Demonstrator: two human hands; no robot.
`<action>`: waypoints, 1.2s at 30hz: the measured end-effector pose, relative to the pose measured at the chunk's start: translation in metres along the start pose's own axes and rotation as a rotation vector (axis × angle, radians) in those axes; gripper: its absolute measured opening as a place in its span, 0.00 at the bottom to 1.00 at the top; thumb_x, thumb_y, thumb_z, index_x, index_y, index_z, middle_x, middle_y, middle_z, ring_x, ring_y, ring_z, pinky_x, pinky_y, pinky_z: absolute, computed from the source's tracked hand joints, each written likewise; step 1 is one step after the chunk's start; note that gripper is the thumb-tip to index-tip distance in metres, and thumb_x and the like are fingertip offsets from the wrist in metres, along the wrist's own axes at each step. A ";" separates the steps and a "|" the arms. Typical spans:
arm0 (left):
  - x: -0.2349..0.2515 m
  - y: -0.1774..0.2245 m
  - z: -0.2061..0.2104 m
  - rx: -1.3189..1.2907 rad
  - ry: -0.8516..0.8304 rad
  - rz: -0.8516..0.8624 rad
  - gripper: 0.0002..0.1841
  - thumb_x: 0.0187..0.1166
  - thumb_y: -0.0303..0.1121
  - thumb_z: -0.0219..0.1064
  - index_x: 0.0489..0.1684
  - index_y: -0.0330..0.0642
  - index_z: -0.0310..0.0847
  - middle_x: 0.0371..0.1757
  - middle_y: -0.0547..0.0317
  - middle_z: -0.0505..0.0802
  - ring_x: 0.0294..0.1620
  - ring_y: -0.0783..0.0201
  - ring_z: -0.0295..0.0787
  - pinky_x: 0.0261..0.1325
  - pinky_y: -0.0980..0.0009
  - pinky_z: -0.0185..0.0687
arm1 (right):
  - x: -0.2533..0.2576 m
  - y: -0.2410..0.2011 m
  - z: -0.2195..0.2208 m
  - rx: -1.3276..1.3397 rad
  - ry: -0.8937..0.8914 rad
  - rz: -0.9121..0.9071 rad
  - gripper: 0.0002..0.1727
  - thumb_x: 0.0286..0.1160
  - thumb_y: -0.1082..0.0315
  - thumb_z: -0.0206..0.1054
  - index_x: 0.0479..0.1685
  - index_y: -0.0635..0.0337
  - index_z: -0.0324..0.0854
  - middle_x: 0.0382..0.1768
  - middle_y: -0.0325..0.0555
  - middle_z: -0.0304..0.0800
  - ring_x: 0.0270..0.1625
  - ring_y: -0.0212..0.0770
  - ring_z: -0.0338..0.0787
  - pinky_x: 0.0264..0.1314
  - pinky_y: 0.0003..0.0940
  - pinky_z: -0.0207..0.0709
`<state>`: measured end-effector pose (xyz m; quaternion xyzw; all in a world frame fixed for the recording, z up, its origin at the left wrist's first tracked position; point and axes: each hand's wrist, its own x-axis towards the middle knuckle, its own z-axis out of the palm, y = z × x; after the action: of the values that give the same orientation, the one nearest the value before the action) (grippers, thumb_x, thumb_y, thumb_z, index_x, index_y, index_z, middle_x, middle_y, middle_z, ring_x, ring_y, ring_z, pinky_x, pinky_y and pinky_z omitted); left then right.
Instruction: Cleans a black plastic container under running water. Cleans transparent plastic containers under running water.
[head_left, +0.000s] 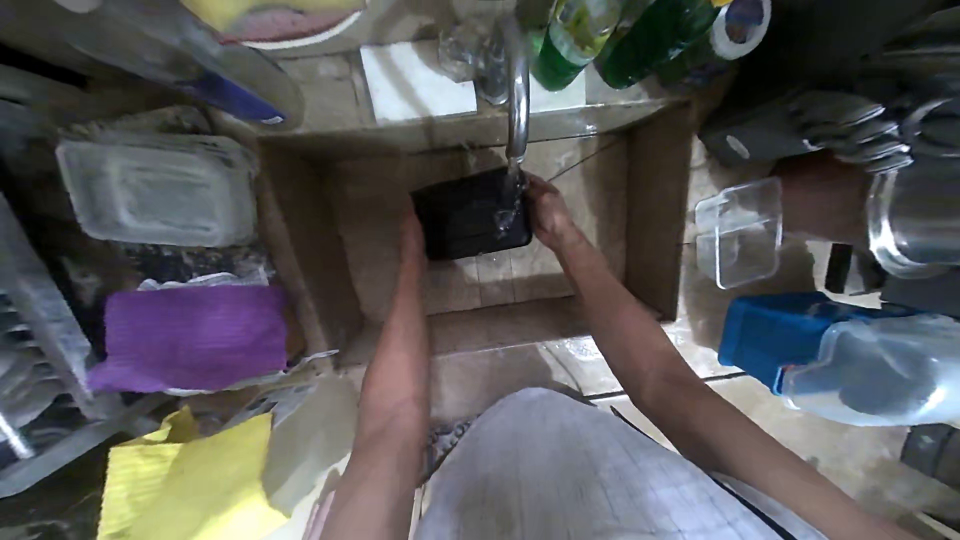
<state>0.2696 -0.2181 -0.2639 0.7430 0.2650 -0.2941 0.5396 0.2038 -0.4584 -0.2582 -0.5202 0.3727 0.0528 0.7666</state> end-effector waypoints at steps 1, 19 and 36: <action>0.000 -0.001 -0.016 -0.023 0.050 -0.024 0.42 0.87 0.70 0.38 0.83 0.44 0.71 0.78 0.44 0.82 0.78 0.50 0.79 0.77 0.42 0.76 | 0.004 0.002 0.018 -0.003 -0.034 0.002 0.22 0.90 0.65 0.51 0.78 0.59 0.75 0.63 0.51 0.89 0.62 0.43 0.89 0.64 0.46 0.85; 0.001 -0.032 0.012 -0.182 -0.035 -0.144 0.44 0.85 0.72 0.34 0.86 0.47 0.67 0.80 0.46 0.80 0.79 0.50 0.77 0.77 0.40 0.75 | -0.011 -0.044 0.009 0.005 -0.127 0.117 0.21 0.89 0.66 0.54 0.76 0.60 0.75 0.60 0.48 0.88 0.57 0.39 0.89 0.59 0.40 0.85; -0.040 -0.004 0.032 -0.412 -0.163 0.087 0.29 0.92 0.56 0.42 0.75 0.47 0.77 0.64 0.53 0.91 0.63 0.56 0.89 0.64 0.49 0.87 | -0.023 -0.008 -0.031 0.018 0.207 0.009 0.23 0.92 0.55 0.47 0.64 0.57 0.83 0.49 0.47 0.93 0.50 0.42 0.92 0.54 0.47 0.88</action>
<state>0.2348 -0.2507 -0.2454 0.6016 0.2428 -0.2691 0.7119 0.1752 -0.4806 -0.2433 -0.5141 0.4529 -0.0010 0.7284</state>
